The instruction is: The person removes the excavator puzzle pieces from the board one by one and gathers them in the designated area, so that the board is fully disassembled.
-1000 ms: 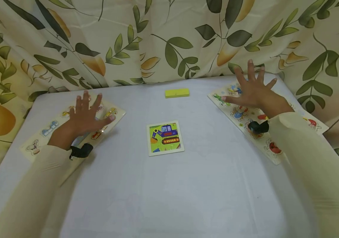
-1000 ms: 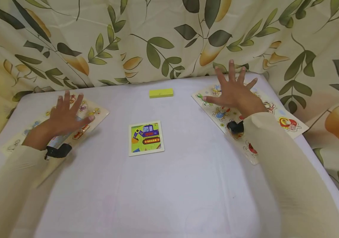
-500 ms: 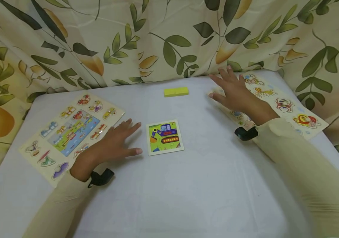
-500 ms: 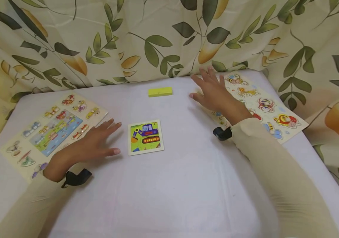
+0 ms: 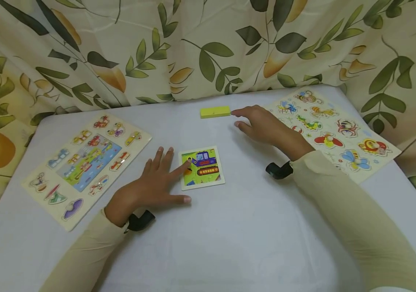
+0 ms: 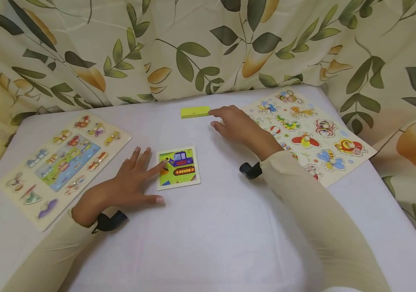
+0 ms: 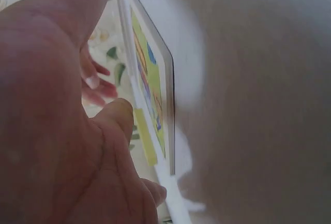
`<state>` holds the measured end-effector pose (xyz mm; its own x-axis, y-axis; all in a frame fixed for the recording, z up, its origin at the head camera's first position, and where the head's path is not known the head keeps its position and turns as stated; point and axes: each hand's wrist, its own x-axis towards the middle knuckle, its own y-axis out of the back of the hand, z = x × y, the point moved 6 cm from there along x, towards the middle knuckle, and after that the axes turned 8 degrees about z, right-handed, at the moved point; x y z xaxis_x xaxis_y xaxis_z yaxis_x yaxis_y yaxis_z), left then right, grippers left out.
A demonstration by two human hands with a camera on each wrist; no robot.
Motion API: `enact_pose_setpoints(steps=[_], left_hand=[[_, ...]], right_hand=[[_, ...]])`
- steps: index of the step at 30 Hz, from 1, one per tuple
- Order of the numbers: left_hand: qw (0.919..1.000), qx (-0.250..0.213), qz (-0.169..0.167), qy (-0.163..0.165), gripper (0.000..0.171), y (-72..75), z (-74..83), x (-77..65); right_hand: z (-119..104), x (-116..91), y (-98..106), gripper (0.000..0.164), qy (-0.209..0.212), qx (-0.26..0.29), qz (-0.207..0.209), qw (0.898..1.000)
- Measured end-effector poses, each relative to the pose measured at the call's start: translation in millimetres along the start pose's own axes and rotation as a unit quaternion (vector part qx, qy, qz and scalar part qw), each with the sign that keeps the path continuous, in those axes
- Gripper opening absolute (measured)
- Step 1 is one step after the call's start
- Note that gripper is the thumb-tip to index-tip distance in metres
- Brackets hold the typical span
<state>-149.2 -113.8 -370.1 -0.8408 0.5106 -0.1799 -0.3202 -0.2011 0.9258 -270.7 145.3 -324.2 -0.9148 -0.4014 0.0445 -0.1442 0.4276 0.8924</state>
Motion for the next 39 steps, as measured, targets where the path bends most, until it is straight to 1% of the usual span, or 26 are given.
enact_pose_setpoints(steps=[5,9,13,19,22,26,33,35,39], left_hand=[[0.9999,0.007,-0.01,0.006,0.099,-4.0,6.2,3.2],[0.9997,0.005,-0.018,0.018,0.099,-5.5,8.2,7.0],[0.9994,0.005,-0.022,0.025,0.1,-7.3,8.7,10.3],[0.9994,0.004,-0.017,0.031,0.101,-9.4,7.1,13.6],[0.9995,0.006,-0.019,0.026,0.102,-10.9,6.5,14.7],[0.9993,0.011,-0.028,0.023,0.099,-13.9,5.7,16.8],[0.9985,0.001,-0.045,0.03,0.075,-15.1,4.5,19.8],[0.9985,-0.005,-0.048,0.027,0.071,-14.5,4.5,20.3],[0.9982,-0.013,-0.054,0.024,0.07,-13.9,4.1,21.0]], right_hand=[[-18,6,-16,0.037,0.029,0.009,-0.023,0.999],[-33,10,-25,0.033,0.058,0.028,-0.042,0.997],[-48,14,-33,0.031,0.084,0.054,-0.062,0.993],[-68,18,-43,0.029,0.104,0.076,-0.108,0.986],[-77,20,-49,0.028,0.111,0.078,-0.128,0.982],[-86,23,-56,0.027,0.107,0.083,-0.156,0.978],[-98,26,-67,0.028,0.096,0.095,-0.194,0.972],[-101,26,-71,0.028,0.097,0.097,-0.201,0.97],[-107,28,-75,0.028,0.105,0.092,-0.203,0.969]])
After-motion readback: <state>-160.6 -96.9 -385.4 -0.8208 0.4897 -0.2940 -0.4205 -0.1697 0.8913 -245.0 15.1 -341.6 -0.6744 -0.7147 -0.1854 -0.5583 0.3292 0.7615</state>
